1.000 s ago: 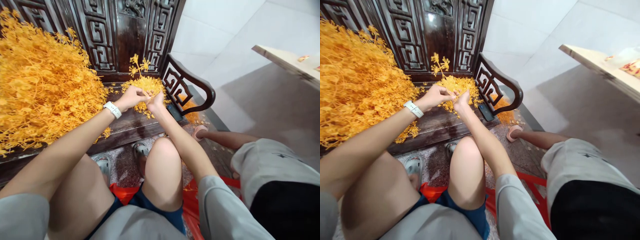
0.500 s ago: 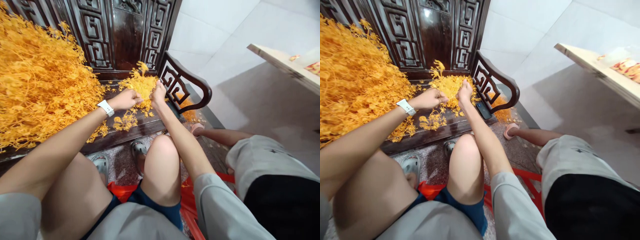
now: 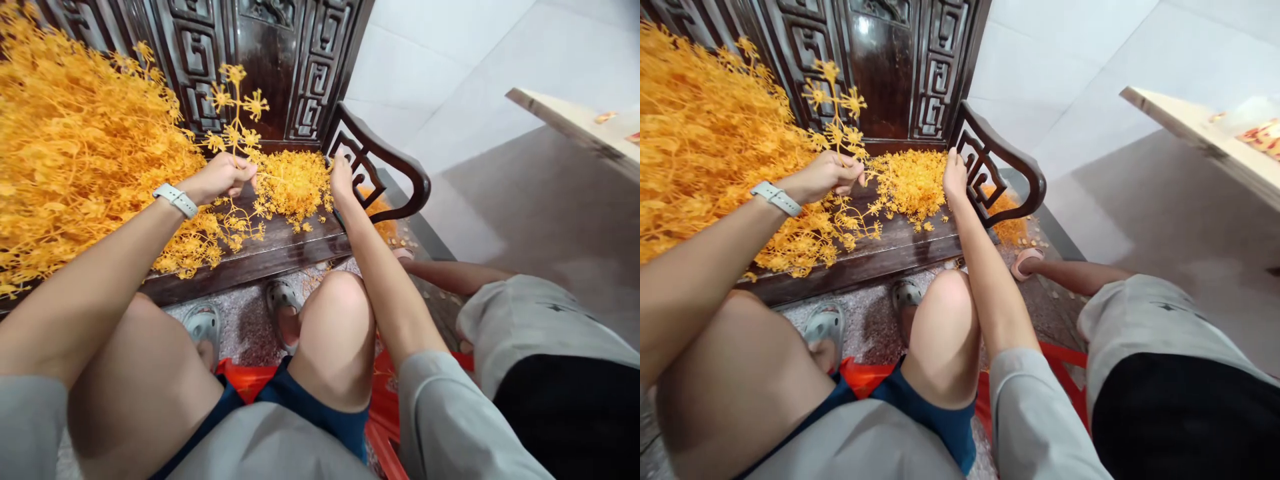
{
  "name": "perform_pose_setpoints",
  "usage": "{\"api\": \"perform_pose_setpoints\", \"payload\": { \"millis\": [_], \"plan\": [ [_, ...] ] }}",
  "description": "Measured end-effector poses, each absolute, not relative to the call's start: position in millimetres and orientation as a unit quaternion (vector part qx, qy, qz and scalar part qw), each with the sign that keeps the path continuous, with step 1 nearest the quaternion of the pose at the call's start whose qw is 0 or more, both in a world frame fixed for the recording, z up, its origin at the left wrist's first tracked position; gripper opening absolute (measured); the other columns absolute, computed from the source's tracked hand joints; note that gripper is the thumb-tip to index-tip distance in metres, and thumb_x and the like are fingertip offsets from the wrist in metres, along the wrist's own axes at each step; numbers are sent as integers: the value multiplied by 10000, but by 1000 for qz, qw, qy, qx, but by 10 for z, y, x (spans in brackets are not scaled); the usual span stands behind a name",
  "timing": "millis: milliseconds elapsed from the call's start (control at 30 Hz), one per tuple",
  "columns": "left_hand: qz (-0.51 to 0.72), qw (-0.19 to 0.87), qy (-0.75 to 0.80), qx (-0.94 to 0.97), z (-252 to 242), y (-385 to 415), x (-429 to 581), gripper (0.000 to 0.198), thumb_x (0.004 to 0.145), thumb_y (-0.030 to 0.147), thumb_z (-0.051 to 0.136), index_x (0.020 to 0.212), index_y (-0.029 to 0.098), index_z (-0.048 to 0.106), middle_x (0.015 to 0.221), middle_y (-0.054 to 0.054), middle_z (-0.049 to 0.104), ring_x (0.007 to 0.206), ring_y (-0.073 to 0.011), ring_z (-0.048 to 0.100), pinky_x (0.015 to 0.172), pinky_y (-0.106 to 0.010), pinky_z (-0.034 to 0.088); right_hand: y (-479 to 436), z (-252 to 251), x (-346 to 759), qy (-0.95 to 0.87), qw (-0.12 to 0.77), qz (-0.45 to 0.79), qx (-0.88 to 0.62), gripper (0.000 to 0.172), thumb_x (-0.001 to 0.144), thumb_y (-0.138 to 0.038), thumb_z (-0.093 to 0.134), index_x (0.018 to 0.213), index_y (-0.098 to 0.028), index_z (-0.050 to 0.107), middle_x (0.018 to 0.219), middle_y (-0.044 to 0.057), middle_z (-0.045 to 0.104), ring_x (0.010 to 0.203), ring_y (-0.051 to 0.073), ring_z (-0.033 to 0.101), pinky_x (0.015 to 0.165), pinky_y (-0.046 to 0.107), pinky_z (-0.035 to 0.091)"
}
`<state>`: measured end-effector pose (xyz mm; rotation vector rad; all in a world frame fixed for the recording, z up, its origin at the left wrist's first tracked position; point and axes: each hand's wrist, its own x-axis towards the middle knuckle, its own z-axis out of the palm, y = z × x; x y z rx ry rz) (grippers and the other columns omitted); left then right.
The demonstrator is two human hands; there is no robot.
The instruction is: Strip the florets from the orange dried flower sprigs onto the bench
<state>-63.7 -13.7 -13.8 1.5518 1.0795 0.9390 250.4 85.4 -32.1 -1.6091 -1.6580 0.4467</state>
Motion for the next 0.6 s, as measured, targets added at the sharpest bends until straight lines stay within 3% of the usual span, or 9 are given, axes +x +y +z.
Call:
{"api": "perform_pose_setpoints", "payload": {
  "millis": [67,133,233,300,467,600],
  "plan": [
    [406,496,444,626,-127,-109,-647,363,1009,382,671,699,195,698,443,19,394,410,-93,331,543,-324,280,826,-225,2369,-622,379,269,-630,954,1046,-902,237,1443,-145,661,1336,219,734,1300,338,705,1064,471,594],
    [447,492,448,598,-118,-80,-659,366,1029,336,639,691,199,673,438,38,351,404,-87,292,526,-314,270,747,-128,2200,-621,342,372,-599,982,988,-960,328,1367,-133,696,1098,200,787,1059,309,771,888,421,653],
    [482,493,455,563,-140,-29,-708,370,1045,296,607,689,205,644,445,62,289,405,-86,250,508,-297,262,604,-30,1925,-620,310,478,-539,918,939,-981,440,1232,-162,731,778,108,730,746,235,726,644,330,620],
    [466,494,468,566,-178,11,-769,363,1051,294,610,702,206,646,457,65,299,414,-86,257,514,-282,268,539,-31,1768,-622,312,519,-496,814,942,-950,512,1168,-197,725,703,56,682,658,191,679,569,281,569],
    [422,458,525,581,-303,153,-964,386,1090,281,553,724,191,632,508,66,314,462,-93,274,583,-265,269,368,-69,1571,-640,364,526,-426,491,1042,-670,689,871,-218,599,639,-14,608,545,100,537,506,217,446],
    [447,301,658,526,-393,212,-1078,434,1035,165,548,602,199,550,513,33,389,534,-126,334,599,-292,260,-171,471,1512,-690,416,470,-360,456,1121,-435,649,738,-214,539,556,-49,403,467,70,356,466,205,352]
  ]
}}
